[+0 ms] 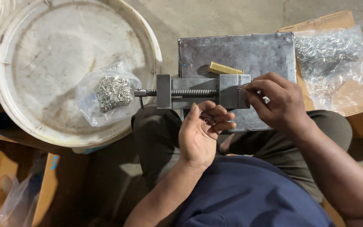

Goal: The person picks up metal pins and small metal clips from a pile and joins them together by hand before placing the assembled items into the palm of their hand.

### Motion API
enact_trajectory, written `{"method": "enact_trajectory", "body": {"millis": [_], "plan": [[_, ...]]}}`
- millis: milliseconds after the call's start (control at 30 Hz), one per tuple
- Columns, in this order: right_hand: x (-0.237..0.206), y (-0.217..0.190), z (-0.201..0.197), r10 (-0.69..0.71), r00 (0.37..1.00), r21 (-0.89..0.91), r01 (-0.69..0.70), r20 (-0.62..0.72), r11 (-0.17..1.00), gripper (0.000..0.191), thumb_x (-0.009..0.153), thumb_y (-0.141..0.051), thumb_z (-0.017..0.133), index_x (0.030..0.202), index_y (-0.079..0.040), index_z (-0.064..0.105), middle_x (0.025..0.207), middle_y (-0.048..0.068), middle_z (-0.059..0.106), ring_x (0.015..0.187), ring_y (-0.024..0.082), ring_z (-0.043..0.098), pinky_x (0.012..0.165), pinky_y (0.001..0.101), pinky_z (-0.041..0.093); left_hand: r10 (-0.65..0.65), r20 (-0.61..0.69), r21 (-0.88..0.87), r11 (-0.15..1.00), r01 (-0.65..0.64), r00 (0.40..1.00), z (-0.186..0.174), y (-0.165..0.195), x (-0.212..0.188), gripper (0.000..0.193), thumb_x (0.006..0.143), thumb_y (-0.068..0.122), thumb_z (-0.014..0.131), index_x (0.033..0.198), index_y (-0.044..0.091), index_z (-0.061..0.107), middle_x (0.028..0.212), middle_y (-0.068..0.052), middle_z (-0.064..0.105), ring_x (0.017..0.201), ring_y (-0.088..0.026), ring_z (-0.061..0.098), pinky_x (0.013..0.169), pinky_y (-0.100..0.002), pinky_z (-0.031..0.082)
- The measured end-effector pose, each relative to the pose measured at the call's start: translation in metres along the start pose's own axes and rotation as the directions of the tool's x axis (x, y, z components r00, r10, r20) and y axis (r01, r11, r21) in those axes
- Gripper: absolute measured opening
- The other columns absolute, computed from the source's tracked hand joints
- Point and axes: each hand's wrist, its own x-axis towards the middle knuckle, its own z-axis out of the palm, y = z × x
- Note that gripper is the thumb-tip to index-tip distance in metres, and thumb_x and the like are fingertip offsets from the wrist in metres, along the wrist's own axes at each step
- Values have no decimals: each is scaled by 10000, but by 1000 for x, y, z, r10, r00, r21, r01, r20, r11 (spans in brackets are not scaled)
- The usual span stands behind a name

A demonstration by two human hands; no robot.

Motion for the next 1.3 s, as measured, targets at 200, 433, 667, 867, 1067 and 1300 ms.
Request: {"method": "enact_trajectory", "body": {"millis": [200, 433, 667, 867, 1067, 1300], "plan": [[2, -2, 1, 1, 1000, -24, -1, 17, 1000, 123, 929, -40, 771, 1038, -36, 712, 1008, 106, 708, 830, 236, 725, 689, 342, 572, 6, 11, 22, 1000, -7, 1000, -2, 2, 1, 416, 1141, 396, 457, 1213, 26, 633, 1101, -171, 713, 1055, -321, 723, 912, -466, 604], [5, -1, 2, -60, 997, -93, 64, 42, 994, 127, 922, -56, 791, 1029, -36, 726, 999, 100, 709, 813, 231, 720, 675, 346, 570, 20, 10, 59, 998, -20, 1000, -1, 3, 3, 462, 1123, 436, 460, 1201, 13, 629, 1087, -184, 716, 1040, -317, 731, 913, -462, 613], [5, -1, 5, -71, 997, -140, 73, 22, 987, 143, 914, -64, 800, 1046, -51, 747, 985, 95, 701, 820, 254, 715, 697, 367, 570, 21, 4, 49, 999, -21, 1000, 0, 2, 4, 452, 1131, 424, 461, 1213, 9, 619, 1092, -188, 714, 1036, -321, 731, 905, -467, 612], [0, -1, 6, -49, 999, -116, 48, -6, 992, 183, 924, -58, 797, 1096, -44, 738, 1021, 93, 700, 822, 247, 707, 690, 357, 563, 24, 9, 51, 998, -24, 1000, -2, 2, 3, 438, 1132, 412, 455, 1211, 17, 627, 1089, -185, 715, 1030, -316, 732, 899, -460, 615], [-11, -3, 9, -95, 990, -120, 82, -106, 989, 228, 933, -35, 815, 1145, -61, 738, 1068, 86, 674, 886, 231, 699, 736, 359, 568, 21, -1, 60, 998, -21, 1000, -1, 0, 1, 424, 1136, 404, 464, 1207, 21, 632, 1086, -180, 716, 1017, -313, 733, 883, -459, 616], [-16, -2, 11, -76, 993, -114, 65, -91, 991, 273, 922, -57, 824, 1187, -64, 761, 1095, 92, 669, 842, 191, 683, 707, 322, 565, 21, -8, 96, 995, -20, 1000, 0, -2, 0, 417, 1127, 401, 471, 1213, 28, 636, 1089, -170, 715, 1012, -306, 732, 874, -454, 621]]}}
